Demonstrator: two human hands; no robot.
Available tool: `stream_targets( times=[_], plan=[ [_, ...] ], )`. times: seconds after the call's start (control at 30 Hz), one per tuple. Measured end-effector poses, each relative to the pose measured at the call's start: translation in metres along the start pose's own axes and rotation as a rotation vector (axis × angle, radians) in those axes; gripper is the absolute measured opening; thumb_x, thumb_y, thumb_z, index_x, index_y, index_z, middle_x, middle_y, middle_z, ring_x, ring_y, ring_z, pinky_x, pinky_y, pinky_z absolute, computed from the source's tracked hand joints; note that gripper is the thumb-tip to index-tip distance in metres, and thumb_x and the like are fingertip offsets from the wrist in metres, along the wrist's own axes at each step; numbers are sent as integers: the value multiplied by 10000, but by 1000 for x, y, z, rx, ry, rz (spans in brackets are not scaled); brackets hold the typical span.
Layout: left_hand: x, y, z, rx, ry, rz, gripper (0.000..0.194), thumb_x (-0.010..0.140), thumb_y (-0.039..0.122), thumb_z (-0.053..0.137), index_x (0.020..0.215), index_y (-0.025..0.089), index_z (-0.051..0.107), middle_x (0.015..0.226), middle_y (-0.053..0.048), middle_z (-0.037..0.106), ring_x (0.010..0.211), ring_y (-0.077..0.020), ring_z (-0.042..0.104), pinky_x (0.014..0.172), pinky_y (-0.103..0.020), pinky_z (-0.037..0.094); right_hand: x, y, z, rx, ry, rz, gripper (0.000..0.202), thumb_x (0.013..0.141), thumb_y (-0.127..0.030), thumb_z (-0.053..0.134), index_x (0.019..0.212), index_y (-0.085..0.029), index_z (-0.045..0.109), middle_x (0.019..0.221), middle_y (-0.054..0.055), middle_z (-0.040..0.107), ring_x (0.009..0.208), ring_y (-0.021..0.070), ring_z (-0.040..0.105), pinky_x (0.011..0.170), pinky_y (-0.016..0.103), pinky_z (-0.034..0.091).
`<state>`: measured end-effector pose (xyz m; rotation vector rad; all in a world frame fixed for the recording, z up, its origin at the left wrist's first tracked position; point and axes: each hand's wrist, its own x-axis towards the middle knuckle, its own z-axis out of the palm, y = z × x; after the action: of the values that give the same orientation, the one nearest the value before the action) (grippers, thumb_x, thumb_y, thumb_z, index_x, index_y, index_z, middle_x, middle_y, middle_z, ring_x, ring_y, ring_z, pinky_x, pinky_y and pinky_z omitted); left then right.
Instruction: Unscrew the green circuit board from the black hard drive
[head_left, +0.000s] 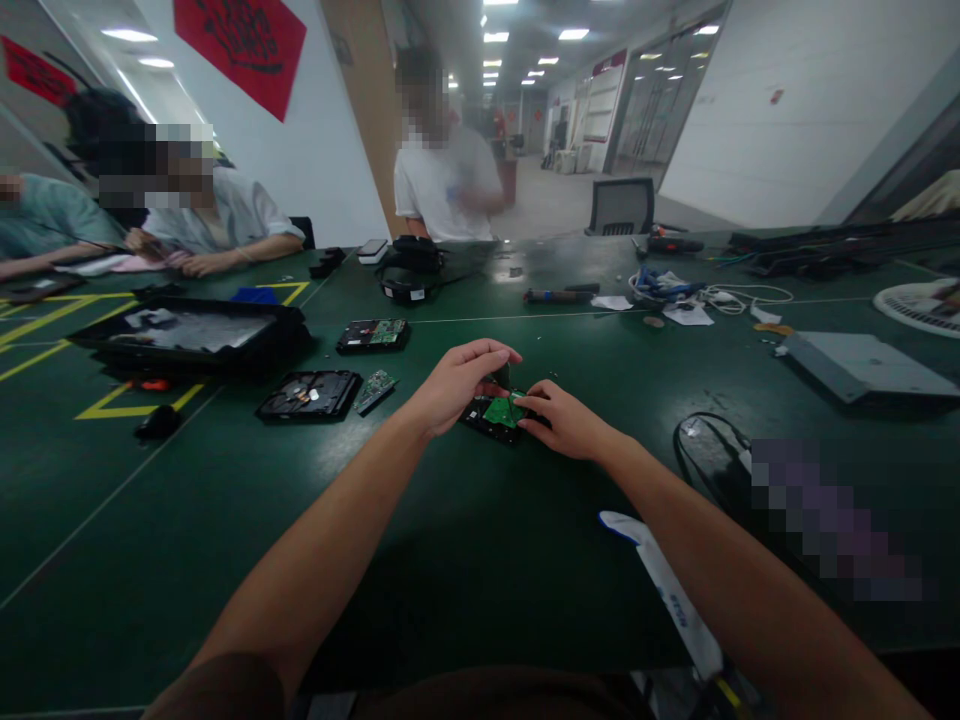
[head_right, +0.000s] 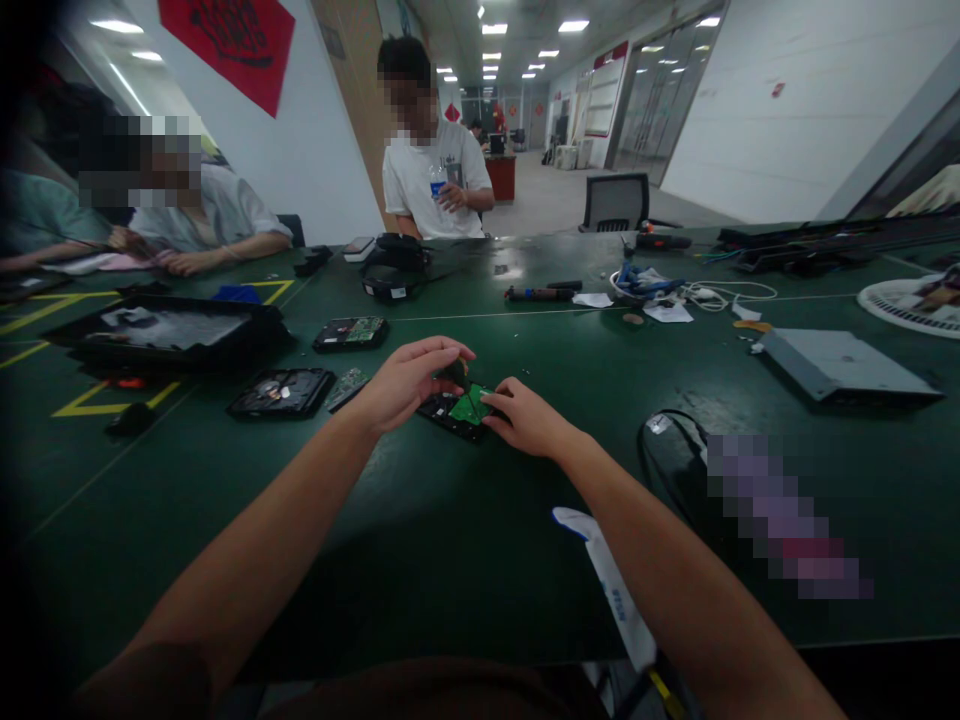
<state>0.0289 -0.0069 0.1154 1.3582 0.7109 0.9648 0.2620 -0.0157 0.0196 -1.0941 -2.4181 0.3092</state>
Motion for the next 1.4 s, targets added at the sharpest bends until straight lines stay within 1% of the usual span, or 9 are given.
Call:
stream_targets(
  times=[0.17,0.27,0.33,0.53,0.77,0.97,1.07,1.23,1.4],
  plan=[
    [0,0,1,-68,7,-20,148,911,284,675,998,165,677,986,-81,682,914,-195,651,716,-316,595,0,1,0,-19,-15,2,420,1006,-386,593,1382,-204,632,1250,151,578,1070,266,613,921,473,567],
    [0,0,2,-117,4,-27,139,918,266,656,1014,167,641,970,-90,701,937,-216,669,725,-341,604,0,-1,0,-20,-23,5,418,1008,-388,589,1386,-216,632,1249,147,581,1068,267,615,928,480,567],
    [-1,0,2,-107,7,-23,127,918,269,652,993,166,645,996,-96,699,963,-222,663,732,-344,605,0,-2,0,-16,-15,9,414,1005,-389,594,1382,-222,638,1246,147,584,1072,272,617,934,492,566],
    [0,0,-1,-27,2,-4,167,902,315,665,946,161,711,1006,-77,649,925,-195,617,714,-302,576,0,-3,0,-4,0,22,407,997,-386,608,1371,-232,653,1251,149,586,1066,275,624,922,492,574],
    [0,1,2,-12,4,-13,214,906,382,673,964,179,707,1017,-65,644,923,-188,606,706,-286,556,0,-1,1,-11,2,7,414,1002,-387,601,1384,-232,637,1248,145,583,1061,267,620,905,484,576],
    [1,-2,2,105,26,16,245,921,439,686,953,199,725,946,-31,630,819,-141,582,657,-232,504,1,0,2,4,8,-5,405,997,-377,610,1367,-216,647,1250,152,582,1068,268,617,919,479,569],
    [1,-2,2,97,33,16,230,918,423,694,983,205,730,959,-32,629,823,-140,582,660,-234,517,0,1,2,2,9,0,405,995,-371,612,1373,-231,642,1254,147,583,1072,271,619,919,489,570],
    [0,-1,1,28,20,-11,208,890,379,727,995,200,705,961,-36,632,840,-153,608,675,-267,570,0,2,2,-22,-7,1,425,1005,-393,593,1388,-212,629,1260,153,577,1076,269,617,925,488,571],
    [-1,1,2,-36,12,-29,217,882,341,735,1010,182,661,952,-63,689,872,-182,657,694,-302,589,1,1,2,-13,12,-17,409,999,-392,603,1372,-230,645,1236,144,585,1086,275,620,943,497,566]
  ],
)
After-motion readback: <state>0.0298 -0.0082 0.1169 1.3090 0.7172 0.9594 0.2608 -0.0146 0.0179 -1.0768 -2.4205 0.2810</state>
